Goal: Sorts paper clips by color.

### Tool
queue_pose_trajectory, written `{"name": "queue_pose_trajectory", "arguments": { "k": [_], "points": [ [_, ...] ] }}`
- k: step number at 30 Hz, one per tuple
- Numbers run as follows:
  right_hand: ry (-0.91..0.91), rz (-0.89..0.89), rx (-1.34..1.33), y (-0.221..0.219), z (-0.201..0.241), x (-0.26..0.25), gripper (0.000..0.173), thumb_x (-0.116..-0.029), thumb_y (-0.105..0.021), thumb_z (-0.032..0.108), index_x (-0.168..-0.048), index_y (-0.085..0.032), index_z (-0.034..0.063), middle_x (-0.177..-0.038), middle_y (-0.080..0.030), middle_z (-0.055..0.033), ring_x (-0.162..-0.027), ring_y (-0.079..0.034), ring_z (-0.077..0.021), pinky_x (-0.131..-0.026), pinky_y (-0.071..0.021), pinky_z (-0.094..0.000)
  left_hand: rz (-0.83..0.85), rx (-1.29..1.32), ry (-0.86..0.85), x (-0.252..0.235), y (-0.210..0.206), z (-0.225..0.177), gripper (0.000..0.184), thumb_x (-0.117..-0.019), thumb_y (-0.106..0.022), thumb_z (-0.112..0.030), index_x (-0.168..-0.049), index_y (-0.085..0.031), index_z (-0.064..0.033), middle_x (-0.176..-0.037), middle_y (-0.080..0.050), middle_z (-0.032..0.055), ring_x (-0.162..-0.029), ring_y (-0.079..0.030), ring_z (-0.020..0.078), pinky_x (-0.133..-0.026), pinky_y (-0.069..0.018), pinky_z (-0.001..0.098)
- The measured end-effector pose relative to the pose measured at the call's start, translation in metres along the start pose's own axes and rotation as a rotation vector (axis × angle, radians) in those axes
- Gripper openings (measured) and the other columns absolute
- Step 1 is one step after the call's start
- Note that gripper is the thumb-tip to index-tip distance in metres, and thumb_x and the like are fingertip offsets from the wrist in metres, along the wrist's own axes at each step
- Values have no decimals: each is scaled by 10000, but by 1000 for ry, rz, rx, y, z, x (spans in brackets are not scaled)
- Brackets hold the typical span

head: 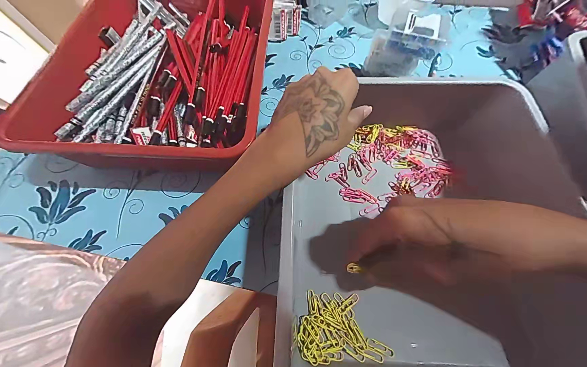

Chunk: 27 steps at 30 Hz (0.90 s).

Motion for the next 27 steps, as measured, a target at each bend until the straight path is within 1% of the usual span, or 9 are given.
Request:
{"name": "queue_pose_trajectory", "arguments": {
  "k": [2,3,8,10,12,15,18,22,27],
  "points": [
    [37,45,-194,1,5,-1,337,-983,-646,96,-1317,-663,64,-1009,-743,37,-856,-673,54,-768,-558,-109,9,-11,3,0,0,0,401,-1076,-502,-363,-1118,-680,-7,-942,-673,165,-901,-650,315,-787,-469,503],
    [63,19,-226,2,6,-2,360,-989,-632,92,-1348,-650,76,-1019,-758,37,-866,-694,37,-774,-576,-122,13,-21,4,1,-1,0,399,-1075,-503,-356,-1131,-681,-4,-955,-678,174,-914,-655,325,-799,-474,511],
    [108,-202,-116,27,9,1,179,-954,-645,16,-1122,-702,39,-927,-767,19,-799,-722,-21,-711,-605,-153,31,-46,-4,2,-1,-2,384,-1069,-512,-338,-1136,-675,4,-990,-676,200,-951,-655,358,-813,-467,540],
    [100,-232,81,26,5,2,75,-943,-677,96,-1007,-716,96,-852,-719,72,-756,-675,24,-663,-571,-123,42,-52,-2,2,0,-3,384,-1070,-516,-343,-1135,-673,2,-1001,-674,200,-970,-650,364,-825,-466,542],
    [103,-186,271,10,1,3,111,-955,-670,229,-945,-729,136,-763,-664,107,-682,-605,69,-592,-503,-99,40,-61,-4,3,1,-3,381,-1067,-517,-340,-1136,-675,-1,-993,-675,197,-963,-651,366,-815,-463,542],
    [70,-86,444,-21,4,5,234,-985,-610,357,-916,-694,150,-723,-609,79,-622,-570,3,-512,-443,-186,45,-70,-23,2,0,-2,379,-1068,-512,-344,-1130,-670,-4,-1002,-670,192,-978,-646,359,-816,-456,536],
    [78,-114,567,-44,9,9,228,-953,-591,324,-871,-659,122,-734,-615,-3,-594,-606,-135,-456,-444,-307,49,-77,-35,2,-1,-2,383,-1067,-510,-335,-1147,-666,5,-1042,-672,211,-1037,-644,383,-844,-455,555],
    [80,-167,596,-58,12,15,203,-947,-543,224,-855,-673,98,-740,-636,-40,-582,-616,-175,-442,-440,-319,58,-76,-26,3,-1,-3,385,-1068,-510,-333,-1176,-668,2,-1087,-676,218,-1077,-638,389,-880,-451,560],
    [73,-173,571,-58,11,18,195,-946,-543,223,-883,-672,92,-762,-646,-42,-598,-620,-166,-455,-449,-311,72,-74,3,3,0,-5,380,-1063,-531,-342,-1168,-668,-4,-1073,-676,217,-1072,-639,394,-869,-451,573]
  ]
}}
Point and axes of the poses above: each hand's wrist, its own x-axis away from the middle knuckle, its own y-axis out of the back of the hand, z = x × y, the point moved 3 cm from there along -x, towards the middle knuckle
